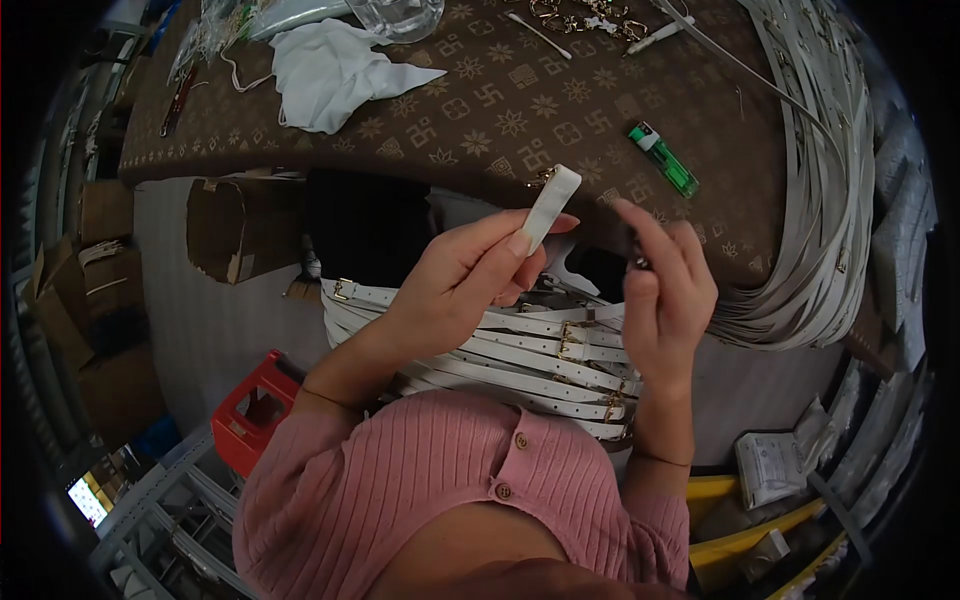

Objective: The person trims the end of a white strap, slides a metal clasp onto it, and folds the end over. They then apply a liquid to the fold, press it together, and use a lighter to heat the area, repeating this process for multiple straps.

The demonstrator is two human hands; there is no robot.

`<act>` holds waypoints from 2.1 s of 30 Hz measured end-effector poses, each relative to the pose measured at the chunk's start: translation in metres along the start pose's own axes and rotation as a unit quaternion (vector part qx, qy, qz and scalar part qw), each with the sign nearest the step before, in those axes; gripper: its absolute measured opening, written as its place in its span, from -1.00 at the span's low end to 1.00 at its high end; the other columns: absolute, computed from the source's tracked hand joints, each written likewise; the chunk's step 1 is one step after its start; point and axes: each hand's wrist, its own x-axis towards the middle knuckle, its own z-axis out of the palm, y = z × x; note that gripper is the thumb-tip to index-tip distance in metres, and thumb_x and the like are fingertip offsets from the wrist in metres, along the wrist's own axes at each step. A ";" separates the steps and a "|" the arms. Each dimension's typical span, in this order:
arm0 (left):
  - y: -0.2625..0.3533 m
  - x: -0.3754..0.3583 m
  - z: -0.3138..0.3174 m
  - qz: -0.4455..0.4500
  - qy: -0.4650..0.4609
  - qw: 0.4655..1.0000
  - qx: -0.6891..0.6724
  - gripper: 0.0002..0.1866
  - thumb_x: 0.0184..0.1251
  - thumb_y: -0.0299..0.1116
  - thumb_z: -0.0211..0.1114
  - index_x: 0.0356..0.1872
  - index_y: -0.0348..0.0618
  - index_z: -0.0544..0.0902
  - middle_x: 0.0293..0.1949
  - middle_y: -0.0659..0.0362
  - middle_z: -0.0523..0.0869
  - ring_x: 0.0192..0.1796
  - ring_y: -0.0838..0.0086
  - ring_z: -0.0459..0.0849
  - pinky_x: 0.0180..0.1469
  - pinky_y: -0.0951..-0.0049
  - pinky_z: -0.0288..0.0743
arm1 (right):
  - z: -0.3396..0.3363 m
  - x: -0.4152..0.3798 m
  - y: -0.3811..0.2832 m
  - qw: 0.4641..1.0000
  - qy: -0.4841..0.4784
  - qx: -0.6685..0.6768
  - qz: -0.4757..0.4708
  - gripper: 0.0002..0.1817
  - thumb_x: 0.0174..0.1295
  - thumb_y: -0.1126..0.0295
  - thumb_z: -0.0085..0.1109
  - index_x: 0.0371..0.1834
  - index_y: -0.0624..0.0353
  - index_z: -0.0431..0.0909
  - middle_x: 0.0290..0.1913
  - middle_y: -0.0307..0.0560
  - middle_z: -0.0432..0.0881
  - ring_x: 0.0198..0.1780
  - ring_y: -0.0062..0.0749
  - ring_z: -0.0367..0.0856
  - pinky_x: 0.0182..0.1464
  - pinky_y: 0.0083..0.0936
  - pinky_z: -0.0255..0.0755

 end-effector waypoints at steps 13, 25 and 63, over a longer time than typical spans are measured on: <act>-0.001 -0.003 0.002 -0.001 0.024 1.000 0.009 -0.69 0.35 -0.40 -0.16 -0.03 -0.35 0.45 -0.55 0.30 0.42 -0.55 0.75 0.25 -0.51 0.74 0.14 | 0.018 -0.012 -0.003 0.985 0.021 -0.146 -0.094 -0.61 -0.15 0.34 0.33 -0.16 0.11 0.59 -0.60 -0.24 0.31 -0.61 -0.48 0.28 -0.61 -0.59 0.18; -0.003 -0.003 -0.003 0.035 0.001 0.997 0.067 -0.67 0.38 -0.40 -0.16 0.06 -0.32 0.42 -0.49 0.30 0.42 -0.48 0.76 0.29 -0.45 0.76 0.21 | 0.023 -0.015 0.001 0.982 0.030 -0.155 -0.102 -0.62 -0.15 0.33 0.32 -0.18 0.12 0.58 -0.61 -0.24 0.30 -0.63 -0.48 0.28 -0.64 -0.60 0.17; -0.009 0.001 -0.004 0.053 0.008 0.998 0.030 -0.66 0.38 -0.42 -0.12 0.10 -0.37 0.38 -0.41 0.29 0.34 -0.45 0.71 0.26 -0.40 0.74 0.20 | -0.001 0.036 0.068 0.950 0.030 -0.309 -0.016 -0.70 0.01 0.42 0.21 -0.15 0.21 0.50 -0.26 -0.06 0.44 -0.23 -0.21 0.41 -0.20 -0.40 0.32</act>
